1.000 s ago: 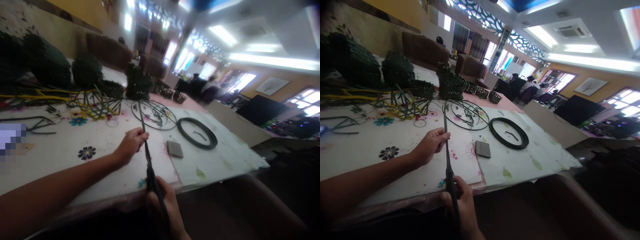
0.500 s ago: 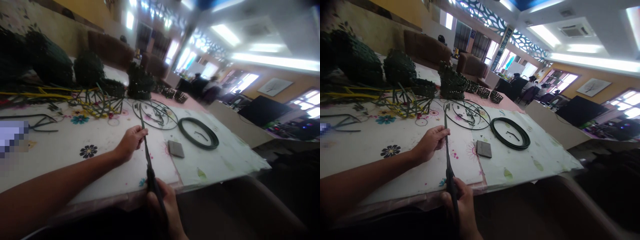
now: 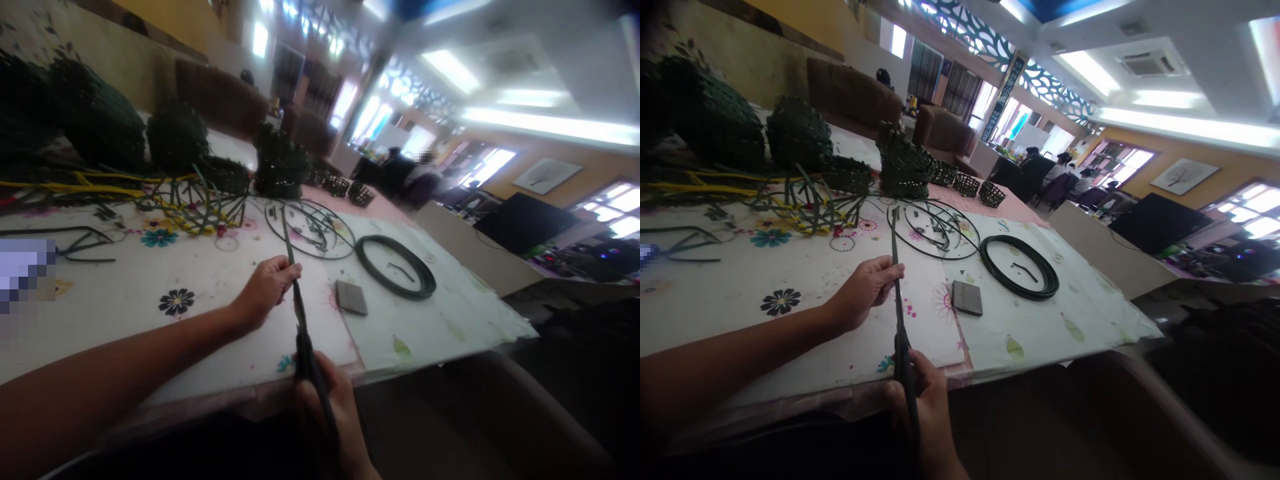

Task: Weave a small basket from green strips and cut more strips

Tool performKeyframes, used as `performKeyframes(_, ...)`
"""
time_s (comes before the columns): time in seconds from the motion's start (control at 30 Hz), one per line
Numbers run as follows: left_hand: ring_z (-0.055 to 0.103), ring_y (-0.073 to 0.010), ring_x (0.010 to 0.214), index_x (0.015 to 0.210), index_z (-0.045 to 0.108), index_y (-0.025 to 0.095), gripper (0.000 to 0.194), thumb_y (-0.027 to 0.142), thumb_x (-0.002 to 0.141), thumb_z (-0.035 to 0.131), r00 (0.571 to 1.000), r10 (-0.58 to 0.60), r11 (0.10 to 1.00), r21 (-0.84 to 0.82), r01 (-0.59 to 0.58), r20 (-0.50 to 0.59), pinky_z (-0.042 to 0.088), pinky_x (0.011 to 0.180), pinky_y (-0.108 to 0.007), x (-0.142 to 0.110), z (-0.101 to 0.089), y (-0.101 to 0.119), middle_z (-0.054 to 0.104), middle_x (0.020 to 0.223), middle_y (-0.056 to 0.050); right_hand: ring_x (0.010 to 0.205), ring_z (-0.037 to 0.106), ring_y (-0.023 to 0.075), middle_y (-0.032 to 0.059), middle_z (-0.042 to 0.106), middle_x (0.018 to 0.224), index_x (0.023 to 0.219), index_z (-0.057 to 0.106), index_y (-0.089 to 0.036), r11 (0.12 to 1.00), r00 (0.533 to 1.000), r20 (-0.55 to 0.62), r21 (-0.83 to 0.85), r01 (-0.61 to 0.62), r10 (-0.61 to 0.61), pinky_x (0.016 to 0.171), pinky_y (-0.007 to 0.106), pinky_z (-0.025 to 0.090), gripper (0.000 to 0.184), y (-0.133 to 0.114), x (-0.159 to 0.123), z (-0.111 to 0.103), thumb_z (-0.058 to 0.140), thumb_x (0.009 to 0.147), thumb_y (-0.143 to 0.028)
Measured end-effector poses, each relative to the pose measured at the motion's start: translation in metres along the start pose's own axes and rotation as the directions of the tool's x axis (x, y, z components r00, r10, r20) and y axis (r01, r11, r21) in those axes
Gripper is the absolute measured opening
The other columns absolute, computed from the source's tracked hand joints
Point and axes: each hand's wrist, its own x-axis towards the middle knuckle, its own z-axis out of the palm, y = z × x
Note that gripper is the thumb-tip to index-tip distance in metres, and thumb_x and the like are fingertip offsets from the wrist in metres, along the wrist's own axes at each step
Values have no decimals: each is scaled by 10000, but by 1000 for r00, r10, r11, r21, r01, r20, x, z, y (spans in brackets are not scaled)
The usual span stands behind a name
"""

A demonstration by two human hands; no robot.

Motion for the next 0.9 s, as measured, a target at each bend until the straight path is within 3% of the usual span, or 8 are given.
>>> performKeyframes(0.17, 277, -22, 345, 667, 465, 167, 234, 271, 831, 596, 999, -37, 998, -57, 35, -37, 138, 362, -179, 6, -4, 5, 401, 480, 67, 450, 274, 60, -58, 389, 552, 862, 668, -148, 993, 999, -7, -106, 48, -49, 363, 169, 240, 361, -1, -2, -1, 719, 748, -487)
performKeyframes(0.3, 254, -19, 334, 672, 453, 170, 215, 227, 843, 571, 997, -26, 994, -108, 19, -68, 140, 354, -175, 12, -8, 7, 384, 470, 77, 408, 307, 56, -73, 402, 508, 872, 642, -148, 998, 999, -15, -54, -38, 38, 353, 163, 256, 403, 3, -6, 2, 741, 714, -506)
performKeyframes(0.43, 264, -18, 334, 665, 420, 178, 252, 240, 845, 585, 1000, 4, 996, -85, -6, -20, 150, 352, -167, 10, -6, 4, 397, 476, 78, 370, 339, 48, -73, 466, 497, 918, 626, -143, 995, 995, -30, -8, -97, 97, 338, 149, 276, 439, 5, -5, 3, 761, 689, -492)
performKeyframes(0.77, 280, -13, 339, 678, 414, 179, 257, 266, 861, 572, 1000, -8, 1000, -23, 8, 4, 157, 355, -163, 4, -3, -1, 410, 499, 73, 409, 335, 51, -71, 445, 540, 984, 635, -151, 998, 997, 13, -1, -71, 71, 359, 148, 286, 375, -3, -5, 0, 721, 764, -442)
performKeyframes(0.9, 288, -14, 340, 674, 418, 176, 255, 256, 853, 582, 1000, -21, 999, -25, 22, 13, 164, 355, -163, 5, -3, -1, 419, 498, 72, 477, 284, 59, -59, 391, 583, 870, 651, -144, 997, 1000, -8, -77, 20, -20, 388, 161, 261, 341, -3, -5, -3, 714, 755, -458)
